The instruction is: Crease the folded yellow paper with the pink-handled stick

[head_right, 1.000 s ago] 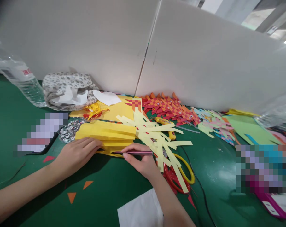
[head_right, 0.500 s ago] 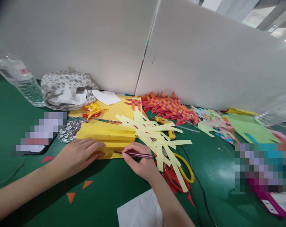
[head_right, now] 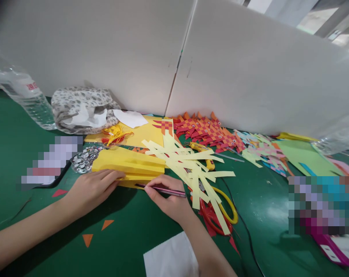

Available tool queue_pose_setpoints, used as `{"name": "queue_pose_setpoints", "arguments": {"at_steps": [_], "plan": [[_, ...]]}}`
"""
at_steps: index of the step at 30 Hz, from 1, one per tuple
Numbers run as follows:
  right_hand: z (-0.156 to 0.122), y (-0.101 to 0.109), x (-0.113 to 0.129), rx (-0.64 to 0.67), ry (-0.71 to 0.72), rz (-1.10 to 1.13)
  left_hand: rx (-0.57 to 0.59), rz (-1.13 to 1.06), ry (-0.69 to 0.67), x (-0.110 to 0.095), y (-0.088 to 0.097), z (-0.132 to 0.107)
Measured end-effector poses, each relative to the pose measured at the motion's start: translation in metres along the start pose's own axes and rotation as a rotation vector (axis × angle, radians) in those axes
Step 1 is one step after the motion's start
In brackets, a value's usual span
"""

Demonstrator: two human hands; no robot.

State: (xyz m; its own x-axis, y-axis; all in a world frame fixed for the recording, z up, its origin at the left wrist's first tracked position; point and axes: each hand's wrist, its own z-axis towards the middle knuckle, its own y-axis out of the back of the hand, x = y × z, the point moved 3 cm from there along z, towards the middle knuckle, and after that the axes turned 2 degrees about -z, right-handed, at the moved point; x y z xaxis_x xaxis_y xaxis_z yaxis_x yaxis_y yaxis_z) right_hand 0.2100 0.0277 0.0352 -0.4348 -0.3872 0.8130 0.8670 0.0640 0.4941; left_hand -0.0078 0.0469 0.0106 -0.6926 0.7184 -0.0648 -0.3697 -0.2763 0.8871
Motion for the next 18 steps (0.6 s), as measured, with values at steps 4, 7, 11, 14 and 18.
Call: {"name": "queue_pose_setpoints", "arguments": {"at_steps": [4,7,11,14,18], "plan": [[-0.003,-0.004,0.003,0.018,0.069,-0.018,-0.002,-0.002,-0.002,-0.001,-0.002,0.001],[-0.004,-0.005,0.0,0.019,0.057,-0.006,-0.014,-0.005,-0.015,-0.002,-0.003,0.002],[-0.003,-0.005,-0.009,0.049,-0.059,0.075,-0.021,0.007,-0.057,-0.002,-0.002,0.003],[-0.003,-0.005,-0.014,0.053,-0.146,0.145,-0.02,-0.009,-0.112,0.0,0.001,0.006],[-0.004,-0.003,-0.017,0.049,-0.177,0.141,0.065,-0.106,-0.166,0.005,0.002,0.009]]}}
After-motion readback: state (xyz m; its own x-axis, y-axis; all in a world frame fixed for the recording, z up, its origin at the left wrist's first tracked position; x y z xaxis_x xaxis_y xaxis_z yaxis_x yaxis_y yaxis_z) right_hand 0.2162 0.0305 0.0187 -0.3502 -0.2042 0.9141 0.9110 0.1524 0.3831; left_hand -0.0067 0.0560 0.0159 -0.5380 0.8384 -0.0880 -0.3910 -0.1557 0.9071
